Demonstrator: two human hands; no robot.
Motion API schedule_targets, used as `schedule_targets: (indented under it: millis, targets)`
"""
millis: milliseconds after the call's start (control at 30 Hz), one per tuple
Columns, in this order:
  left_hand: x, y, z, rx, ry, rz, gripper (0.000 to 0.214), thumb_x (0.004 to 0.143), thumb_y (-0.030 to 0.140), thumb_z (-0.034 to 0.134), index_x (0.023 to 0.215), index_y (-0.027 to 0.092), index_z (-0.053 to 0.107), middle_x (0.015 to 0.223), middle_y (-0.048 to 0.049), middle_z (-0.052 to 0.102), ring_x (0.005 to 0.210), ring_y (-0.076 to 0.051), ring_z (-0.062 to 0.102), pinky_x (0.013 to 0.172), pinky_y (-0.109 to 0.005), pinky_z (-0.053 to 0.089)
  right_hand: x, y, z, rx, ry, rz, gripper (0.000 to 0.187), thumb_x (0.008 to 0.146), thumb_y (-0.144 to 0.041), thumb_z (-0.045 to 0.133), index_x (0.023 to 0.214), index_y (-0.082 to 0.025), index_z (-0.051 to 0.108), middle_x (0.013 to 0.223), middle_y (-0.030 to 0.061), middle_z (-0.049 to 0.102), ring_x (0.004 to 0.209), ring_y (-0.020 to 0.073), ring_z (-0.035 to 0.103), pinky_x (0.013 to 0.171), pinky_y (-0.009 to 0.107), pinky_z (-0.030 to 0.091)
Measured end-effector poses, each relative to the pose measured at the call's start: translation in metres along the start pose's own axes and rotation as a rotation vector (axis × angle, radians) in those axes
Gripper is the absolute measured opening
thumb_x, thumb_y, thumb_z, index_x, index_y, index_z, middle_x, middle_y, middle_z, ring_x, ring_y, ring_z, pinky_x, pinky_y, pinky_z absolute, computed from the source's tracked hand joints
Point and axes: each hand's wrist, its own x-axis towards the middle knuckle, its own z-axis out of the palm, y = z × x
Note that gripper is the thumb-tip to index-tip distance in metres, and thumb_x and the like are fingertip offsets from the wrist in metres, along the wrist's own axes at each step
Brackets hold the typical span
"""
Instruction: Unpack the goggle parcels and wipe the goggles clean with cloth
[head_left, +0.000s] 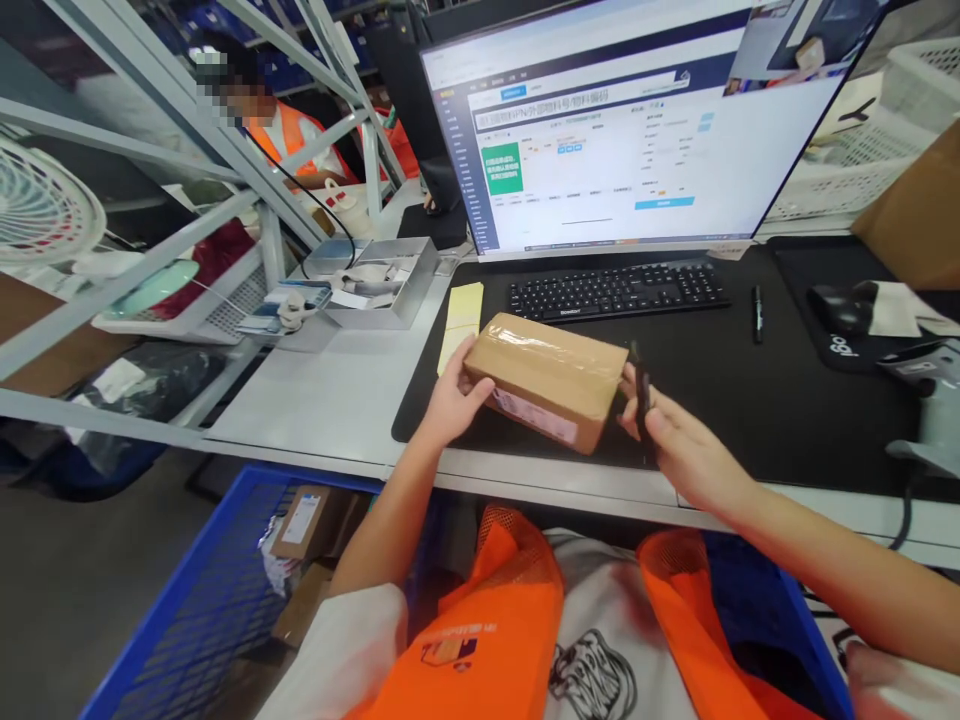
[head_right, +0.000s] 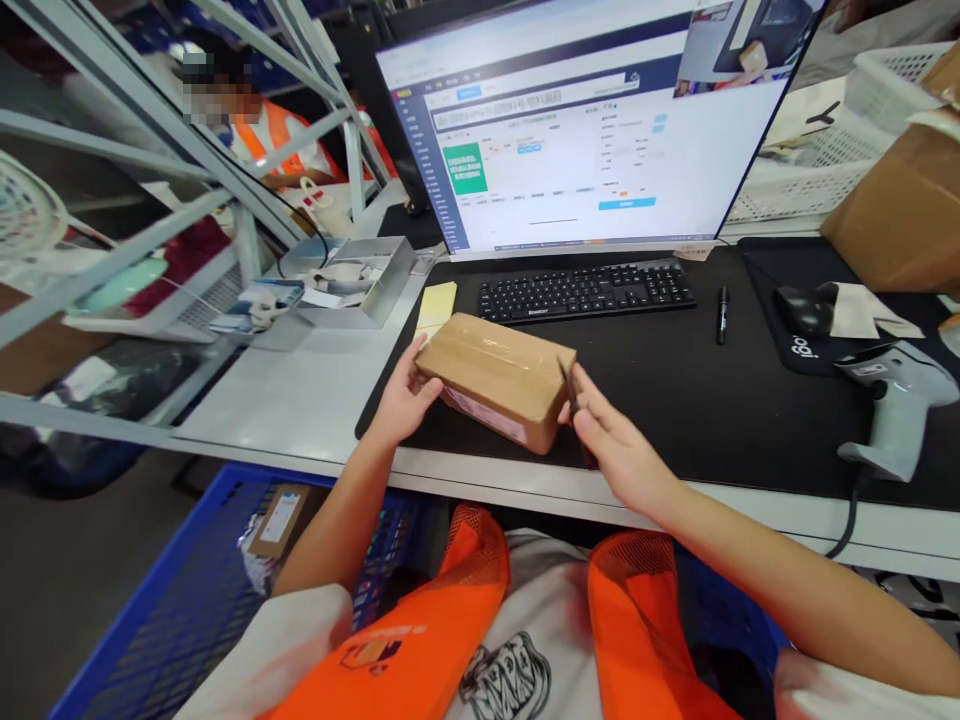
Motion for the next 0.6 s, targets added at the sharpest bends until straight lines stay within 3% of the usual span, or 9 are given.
schedule_targets:
  millis: [133, 200, 267, 333, 400, 500, 600]
  targets:
    - [-0.037, 0.034, 0.029, 0.223, 0.042, 0.063, 0.053, 0.096, 0.049, 0.062, 0.142, 0.024, 0.059, 0.153, -0.0164, 0.05, 0.119, -0.028, 0.067, 0.084, -0.035, 0.064, 0.039, -0.023, -0.025, 0.025, 0.151, 0.066, 0.04, 0.094, -0.065, 0.056, 0.09, -0.026, 0.06, 0.119, 0.0042, 0.072, 0.12, 0.0304, 0.065, 0.099, 0.046, 0.057]
    - [-0.047, 0.046, 0.039, 0.402, 0.11, 0.161, 0.044, 0.096, 0.04, 0.063, 0.138, 0.024, 0.063, 0.152, -0.0169, 0.048, 0.117, -0.027, 0.066, 0.088, -0.04, 0.063, 0.051, -0.035, -0.037, -0.174, 0.186, 0.026, 0.04, 0.097, -0.062, 0.052, 0.087, -0.024, 0.06, 0.122, 0.0054, 0.071, 0.122, 0.0301, 0.063, 0.103, 0.046, 0.054]
    - [-0.048, 0.053, 0.044, 0.549, 0.176, 0.311, 0.036, 0.096, 0.03, 0.064, 0.131, 0.023, 0.067, 0.147, -0.0165, 0.051, 0.124, -0.029, 0.061, 0.1, -0.047, 0.057, 0.056, -0.047, -0.037, -0.544, 0.238, -0.122, 0.039, 0.1, -0.056, 0.048, 0.087, -0.023, 0.063, 0.129, 0.0085, 0.068, 0.126, 0.0306, 0.06, 0.109, 0.047, 0.048]
    - [-0.043, 0.053, 0.046, 0.608, 0.183, 0.491, 0.03, 0.096, 0.02, 0.062, 0.125, 0.022, 0.069, 0.139, -0.0136, 0.06, 0.131, -0.029, 0.057, 0.106, -0.048, 0.051, 0.054, -0.057, -0.025, -0.951, 0.239, -0.247, 0.038, 0.102, -0.05, 0.045, 0.09, -0.021, 0.066, 0.122, 0.0123, 0.069, 0.117, 0.0314, 0.064, 0.102, 0.047, 0.051]
    - [-0.039, 0.051, 0.048, 0.625, 0.153, 0.608, 0.031, 0.096, 0.013, 0.059, 0.124, 0.022, 0.068, 0.13, -0.0102, 0.069, 0.13, -0.027, 0.057, 0.106, -0.044, 0.048, 0.049, -0.064, -0.006, -1.235, 0.142, -0.285, 0.035, 0.103, -0.043, 0.045, 0.101, -0.019, 0.07, 0.107, 0.0117, 0.073, 0.099, 0.0299, 0.07, 0.084, 0.043, 0.055]
    - [-0.038, 0.048, 0.049, 0.663, 0.165, 0.626, 0.033, 0.095, 0.011, 0.058, 0.125, 0.021, 0.067, 0.127, -0.0091, 0.072, 0.126, -0.026, 0.06, 0.099, -0.041, 0.046, 0.044, -0.07, 0.022, -1.397, -0.048, -0.356, 0.033, 0.105, -0.035, 0.045, 0.126, -0.023, 0.069, 0.111, 0.0062, 0.076, 0.091, 0.0249, 0.073, 0.072, 0.035, 0.054]
    - [-0.04, 0.047, 0.047, 0.664, 0.16, 0.623, 0.034, 0.094, 0.011, 0.059, 0.126, 0.021, 0.066, 0.129, -0.0088, 0.073, 0.125, -0.025, 0.061, 0.097, -0.04, 0.044, 0.046, -0.074, 0.04, -1.477, -0.133, -0.418, 0.034, 0.105, -0.031, 0.047, 0.131, -0.026, 0.067, 0.113, 0.0036, 0.077, 0.089, 0.0222, 0.074, 0.066, 0.031, 0.051]
